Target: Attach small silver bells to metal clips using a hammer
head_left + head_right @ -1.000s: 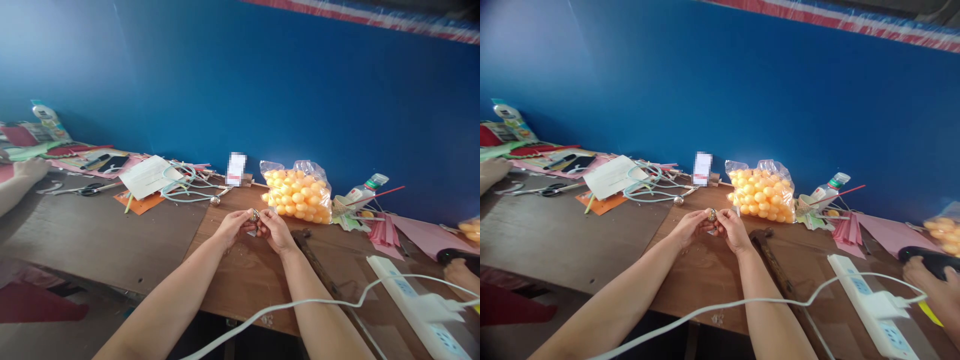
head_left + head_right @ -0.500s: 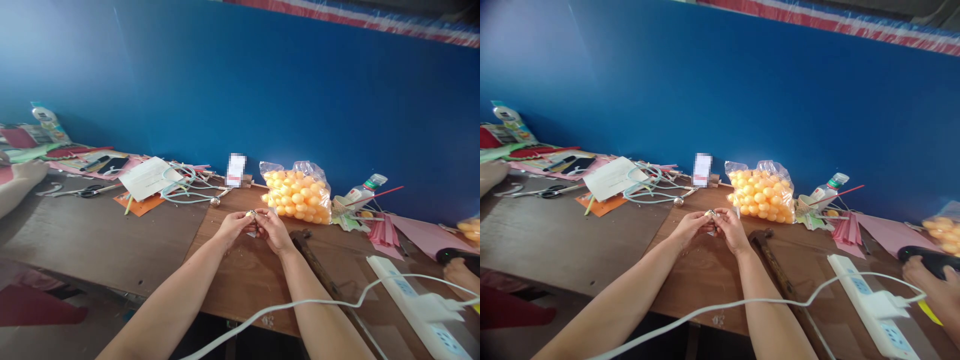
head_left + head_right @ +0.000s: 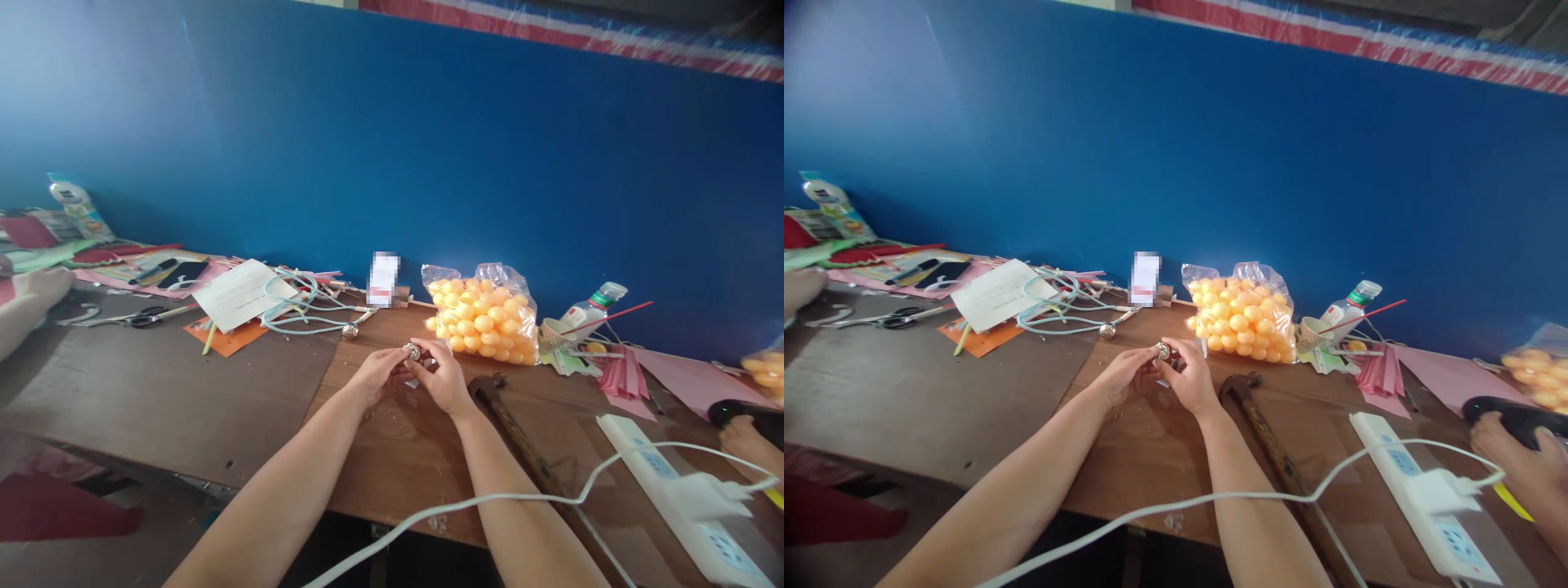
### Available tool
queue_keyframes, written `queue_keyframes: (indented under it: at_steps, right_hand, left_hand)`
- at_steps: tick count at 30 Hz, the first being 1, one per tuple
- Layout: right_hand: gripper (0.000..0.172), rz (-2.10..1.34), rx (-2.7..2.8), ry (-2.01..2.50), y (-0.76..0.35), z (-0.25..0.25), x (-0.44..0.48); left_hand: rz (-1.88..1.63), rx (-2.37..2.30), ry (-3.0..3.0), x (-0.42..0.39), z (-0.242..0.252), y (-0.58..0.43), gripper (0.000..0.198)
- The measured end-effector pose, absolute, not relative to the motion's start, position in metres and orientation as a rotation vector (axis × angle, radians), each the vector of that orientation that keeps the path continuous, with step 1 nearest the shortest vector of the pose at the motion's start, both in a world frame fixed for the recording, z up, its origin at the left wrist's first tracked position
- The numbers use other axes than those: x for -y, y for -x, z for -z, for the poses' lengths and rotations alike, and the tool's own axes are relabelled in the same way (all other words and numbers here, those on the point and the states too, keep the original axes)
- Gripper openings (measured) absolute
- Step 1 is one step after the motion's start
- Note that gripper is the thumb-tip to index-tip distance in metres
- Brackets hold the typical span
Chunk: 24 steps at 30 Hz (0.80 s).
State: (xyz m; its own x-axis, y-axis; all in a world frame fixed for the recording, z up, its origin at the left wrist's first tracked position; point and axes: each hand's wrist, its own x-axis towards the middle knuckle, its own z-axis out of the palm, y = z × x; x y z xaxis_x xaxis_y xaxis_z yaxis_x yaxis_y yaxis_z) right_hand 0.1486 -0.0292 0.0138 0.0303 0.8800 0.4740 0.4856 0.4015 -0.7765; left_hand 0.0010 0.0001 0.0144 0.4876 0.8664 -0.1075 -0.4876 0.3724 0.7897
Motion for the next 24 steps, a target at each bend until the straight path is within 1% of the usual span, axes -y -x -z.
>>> queue_keyframes:
  at_steps: [5,10,14,24]
  right_hand:
    - [0.040,-0.549,1.597,1.252,-0.148,-0.014,0.029]
    - [0.049,-0.632,1.571,1.193,-0.147,-0.011,0.028]
    - [0.045,-0.572,1.587,1.182,-0.145,-0.009,0.028]
    - [0.044,-0.481,1.665,1.178,-0.146,-0.006,0.028]
  left_hand:
    - [-0.907,-0.554,-0.761,0.003,-0.018,0.000,0.023]
    - [-0.901,-0.552,-0.789,0.002,-0.017,0.001,0.028]
    - [-0.886,-0.557,-0.836,0.002,-0.017,0.001,0.032]
    - [-0.919,-0.616,-0.887,-0.002,-0.008,-0.001,0.032]
